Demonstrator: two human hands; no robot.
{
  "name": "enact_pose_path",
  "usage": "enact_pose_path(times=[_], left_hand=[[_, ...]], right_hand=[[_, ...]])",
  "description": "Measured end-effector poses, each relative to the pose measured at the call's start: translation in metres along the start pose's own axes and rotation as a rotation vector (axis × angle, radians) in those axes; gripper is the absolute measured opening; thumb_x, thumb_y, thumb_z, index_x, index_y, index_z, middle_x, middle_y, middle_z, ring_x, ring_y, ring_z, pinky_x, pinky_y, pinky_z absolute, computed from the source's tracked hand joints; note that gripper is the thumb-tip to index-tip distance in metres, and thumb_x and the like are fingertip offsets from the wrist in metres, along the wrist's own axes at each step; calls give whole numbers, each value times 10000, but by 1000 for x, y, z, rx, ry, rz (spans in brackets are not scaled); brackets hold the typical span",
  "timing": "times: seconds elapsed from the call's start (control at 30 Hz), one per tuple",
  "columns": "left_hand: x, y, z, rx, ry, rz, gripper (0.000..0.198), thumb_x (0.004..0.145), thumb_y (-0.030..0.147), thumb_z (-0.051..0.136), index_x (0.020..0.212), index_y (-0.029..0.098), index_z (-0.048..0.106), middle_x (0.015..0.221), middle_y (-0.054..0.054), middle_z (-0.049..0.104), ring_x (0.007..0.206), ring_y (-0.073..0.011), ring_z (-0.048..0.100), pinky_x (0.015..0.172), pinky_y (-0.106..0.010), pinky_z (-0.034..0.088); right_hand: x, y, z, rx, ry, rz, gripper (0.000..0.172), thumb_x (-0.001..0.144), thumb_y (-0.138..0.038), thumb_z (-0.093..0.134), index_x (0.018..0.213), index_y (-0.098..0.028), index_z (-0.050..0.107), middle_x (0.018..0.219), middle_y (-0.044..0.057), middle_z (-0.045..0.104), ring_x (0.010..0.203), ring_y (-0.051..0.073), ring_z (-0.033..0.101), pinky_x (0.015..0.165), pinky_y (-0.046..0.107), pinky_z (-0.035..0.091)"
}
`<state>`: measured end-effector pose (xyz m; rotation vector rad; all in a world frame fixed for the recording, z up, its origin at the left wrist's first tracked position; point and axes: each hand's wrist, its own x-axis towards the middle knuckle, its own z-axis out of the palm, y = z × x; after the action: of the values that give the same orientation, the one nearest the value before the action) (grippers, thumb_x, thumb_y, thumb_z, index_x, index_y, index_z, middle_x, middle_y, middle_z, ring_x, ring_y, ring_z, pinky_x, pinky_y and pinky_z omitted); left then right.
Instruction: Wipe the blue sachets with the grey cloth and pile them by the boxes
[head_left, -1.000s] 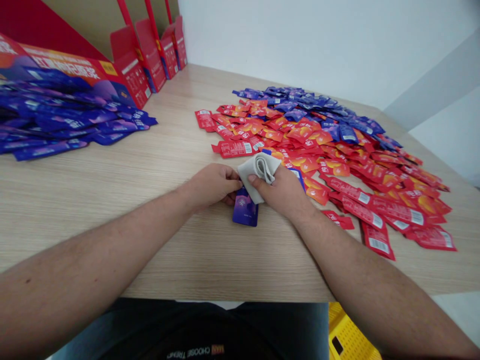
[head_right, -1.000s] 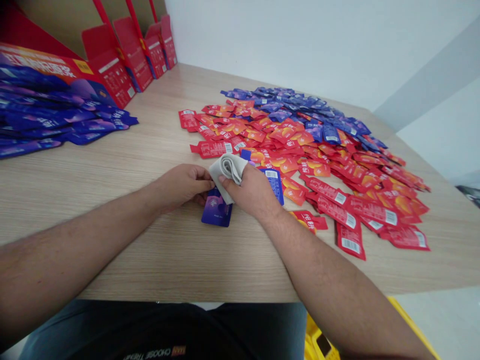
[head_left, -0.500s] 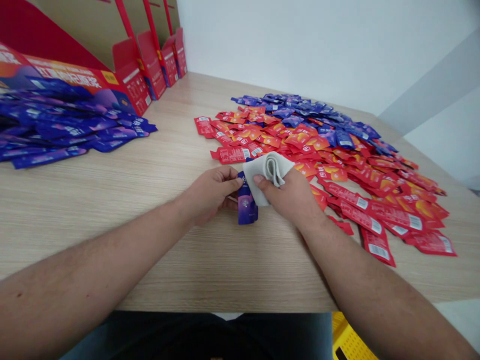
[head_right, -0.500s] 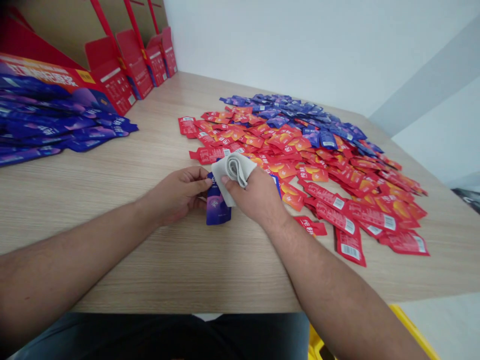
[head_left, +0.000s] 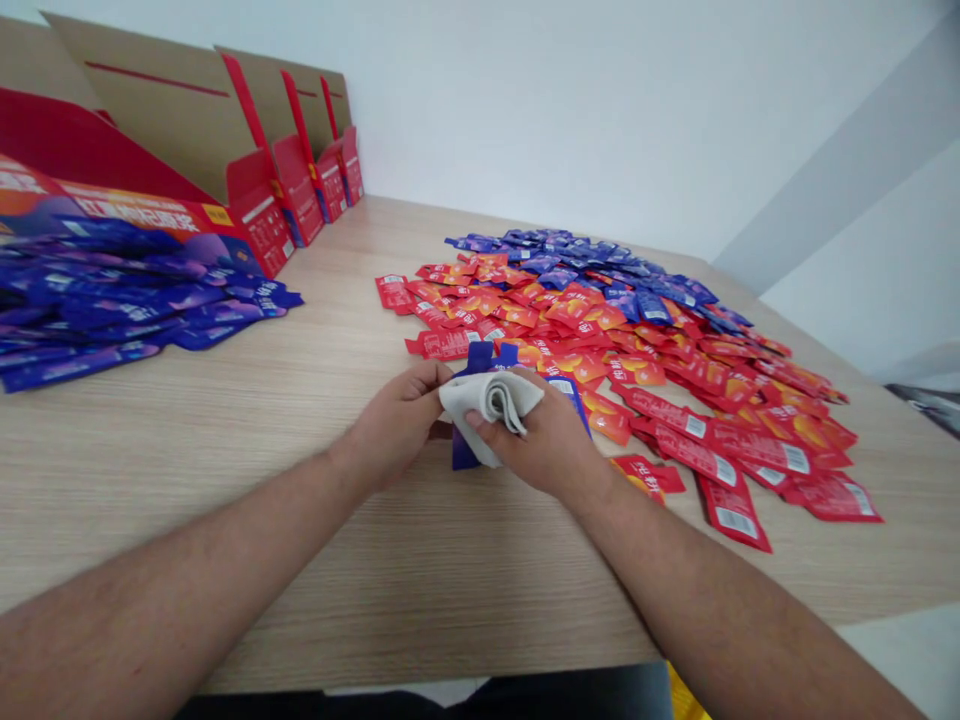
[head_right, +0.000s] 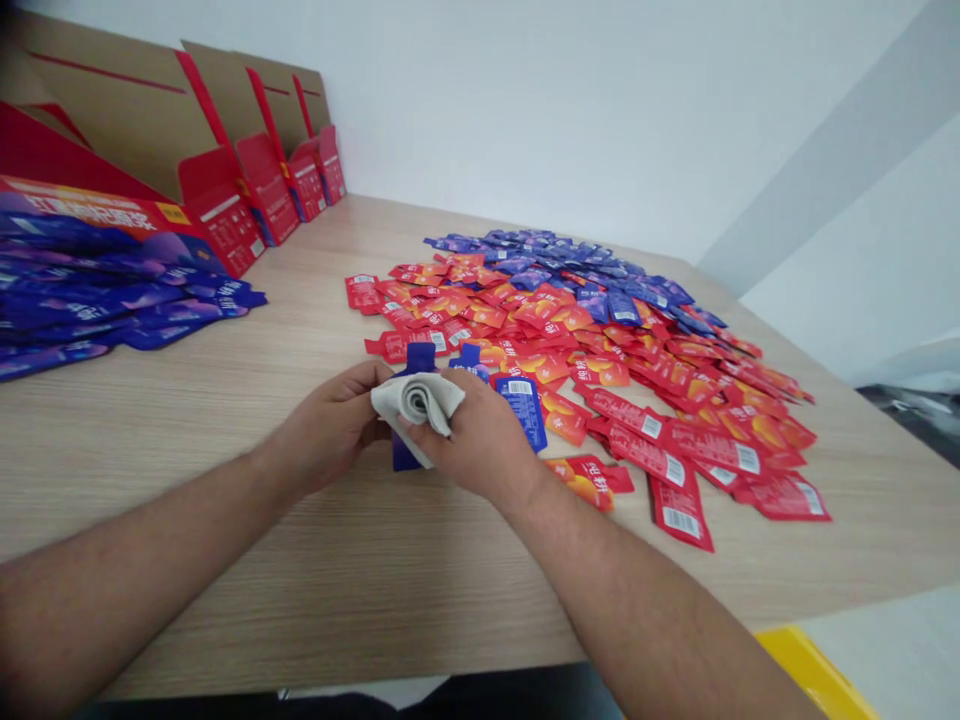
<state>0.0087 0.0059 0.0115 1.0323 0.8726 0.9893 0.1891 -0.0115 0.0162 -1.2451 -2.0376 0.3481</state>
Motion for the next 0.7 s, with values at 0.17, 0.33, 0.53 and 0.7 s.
enact_pose_path(times=[0.17, 0.33, 0.53, 0.7], left_hand=[[1, -1, -1, 1, 45, 4, 179, 780, 225, 710, 740, 181, 542, 710, 25, 593, 646, -121, 571, 593, -251, 544], [0, 0, -1, 5, 42, -5, 225, 757, 246, 730, 711, 183, 519, 657, 36, 559, 591, -111, 538, 556, -242, 523], [0, 1, 1, 4, 23, -13, 187, 747, 221, 720, 724, 179, 539, 650, 22, 586, 590, -114, 544, 539, -222, 492], [-1, 1, 1, -21, 98, -3, 206, 731, 237, 733, 722, 182, 535, 662, 34, 566, 579, -109, 528, 539, -240, 512]], right_hand=[[0, 2, 1, 11, 1, 40, 153, 926, -360, 620, 1011, -251, 687, 943, 35, 755, 870, 211, 698, 778, 329, 544], [0, 5, 2, -10, 32, 45, 173, 928, -382, 627, 1016, -247, 689, 962, 50, 754, 906, 226, 696, 801, 347, 543], [0, 6, 2, -14, -1, -22, 189, 920, -409, 647, 995, -241, 692, 957, 52, 742, 902, 223, 688, 803, 344, 539], [0, 8, 3, -20, 20, 32, 180, 930, -376, 626, 1035, -246, 694, 958, 44, 748, 898, 218, 692, 807, 341, 544]])
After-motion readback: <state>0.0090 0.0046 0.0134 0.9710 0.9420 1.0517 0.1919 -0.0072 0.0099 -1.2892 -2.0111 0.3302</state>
